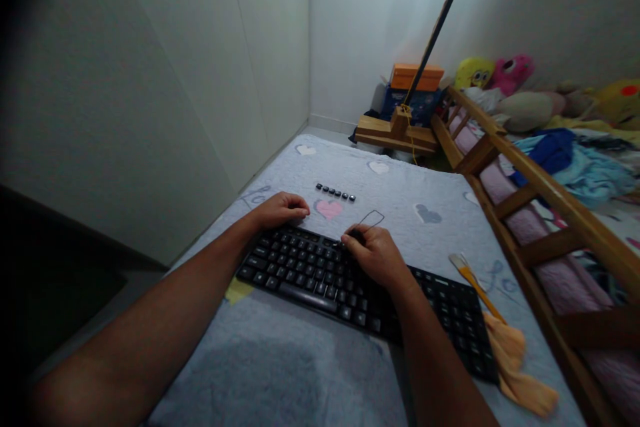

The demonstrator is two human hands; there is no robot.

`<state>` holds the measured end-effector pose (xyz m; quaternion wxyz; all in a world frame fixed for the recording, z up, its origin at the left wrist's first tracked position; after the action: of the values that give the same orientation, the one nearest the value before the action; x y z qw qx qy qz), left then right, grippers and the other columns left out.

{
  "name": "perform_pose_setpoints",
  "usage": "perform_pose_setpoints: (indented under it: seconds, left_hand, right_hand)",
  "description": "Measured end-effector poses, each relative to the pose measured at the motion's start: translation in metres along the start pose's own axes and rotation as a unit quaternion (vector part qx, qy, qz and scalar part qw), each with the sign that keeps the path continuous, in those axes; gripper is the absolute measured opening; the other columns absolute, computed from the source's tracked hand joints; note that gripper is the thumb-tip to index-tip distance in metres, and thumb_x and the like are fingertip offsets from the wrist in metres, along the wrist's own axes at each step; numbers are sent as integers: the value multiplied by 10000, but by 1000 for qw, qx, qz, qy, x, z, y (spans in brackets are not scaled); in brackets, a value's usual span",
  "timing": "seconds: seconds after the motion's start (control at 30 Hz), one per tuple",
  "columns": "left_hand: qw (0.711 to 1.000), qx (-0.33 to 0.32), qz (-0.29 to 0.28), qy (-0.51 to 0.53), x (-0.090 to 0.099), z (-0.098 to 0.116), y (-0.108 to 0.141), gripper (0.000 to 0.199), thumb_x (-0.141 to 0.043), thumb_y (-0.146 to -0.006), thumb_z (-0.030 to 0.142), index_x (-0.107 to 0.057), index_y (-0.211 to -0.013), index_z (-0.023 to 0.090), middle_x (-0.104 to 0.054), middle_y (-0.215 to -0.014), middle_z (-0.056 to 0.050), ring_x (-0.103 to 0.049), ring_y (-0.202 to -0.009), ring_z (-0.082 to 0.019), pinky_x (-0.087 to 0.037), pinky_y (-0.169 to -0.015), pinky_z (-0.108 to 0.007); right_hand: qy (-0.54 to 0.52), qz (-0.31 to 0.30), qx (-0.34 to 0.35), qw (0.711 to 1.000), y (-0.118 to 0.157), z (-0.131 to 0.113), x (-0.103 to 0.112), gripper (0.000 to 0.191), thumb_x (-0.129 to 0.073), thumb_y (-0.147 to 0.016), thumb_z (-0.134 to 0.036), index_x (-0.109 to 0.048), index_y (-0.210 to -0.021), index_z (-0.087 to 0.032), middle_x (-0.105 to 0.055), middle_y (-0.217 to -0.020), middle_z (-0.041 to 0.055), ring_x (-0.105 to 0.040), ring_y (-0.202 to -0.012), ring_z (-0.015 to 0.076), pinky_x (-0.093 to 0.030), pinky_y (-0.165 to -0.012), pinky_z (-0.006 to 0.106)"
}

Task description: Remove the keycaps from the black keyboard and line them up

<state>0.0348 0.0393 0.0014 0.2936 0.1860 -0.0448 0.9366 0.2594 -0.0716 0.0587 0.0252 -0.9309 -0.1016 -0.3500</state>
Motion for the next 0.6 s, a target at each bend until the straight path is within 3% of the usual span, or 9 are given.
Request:
perform_pose_setpoints:
  seconds: [0.17,0.33,0.47,0.6]
  left_hand:
    - [1000,0,2,-2,0,2,2,262,-613,-734,370,-678,-796,124,-626,-682,-7,-542,-629,-125,-404,-631,-250]
    - [1000,5,-5,0,1,7,2,251,-634,-707,338,-695,-823,123,-660,-733,-27,-568,-668,-138,-419,-644,-253]
    - [997,-16,-9,-73,2,26,2,250,-665,-690,292,-719,-880,139,-684,-779,-30,-545,-641,-126,-410,-626,-248]
    - [990,-65,-43,-118,-9,55,7,270,-673,-700,248,-719,-953,165,-703,-943,-53,-583,-761,-155,-433,-692,-255]
  right_hand:
    - [-22,-3,17,1000,1,-1,-1,230,-553,-847,-326,-701,-966,-196,-734,-884,33,-660,-798,181,-489,-773,314]
    - [-26,-29,82,996,4,-6,2,166,-572,-831,-267,-705,-907,-203,-715,-914,43,-647,-884,180,-486,-849,328]
    - [-25,-50,115,992,8,-11,8,176,-566,-834,-250,-708,-929,-211,-696,-932,48,-628,-892,178,-484,-841,332]
    - [-48,-46,98,993,10,-9,18,168,-565,-817,-250,-701,-905,-206,-680,-922,46,-623,-896,185,-480,-828,329]
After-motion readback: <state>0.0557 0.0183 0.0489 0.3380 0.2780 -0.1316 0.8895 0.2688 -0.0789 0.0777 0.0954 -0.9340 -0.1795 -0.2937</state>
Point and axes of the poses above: each hand's wrist, its own y-axis away from the middle knuckle, its own x-axis out of the back of the hand, z = x × y, the point moved 3 cm from there along -y, towards the middle knuckle
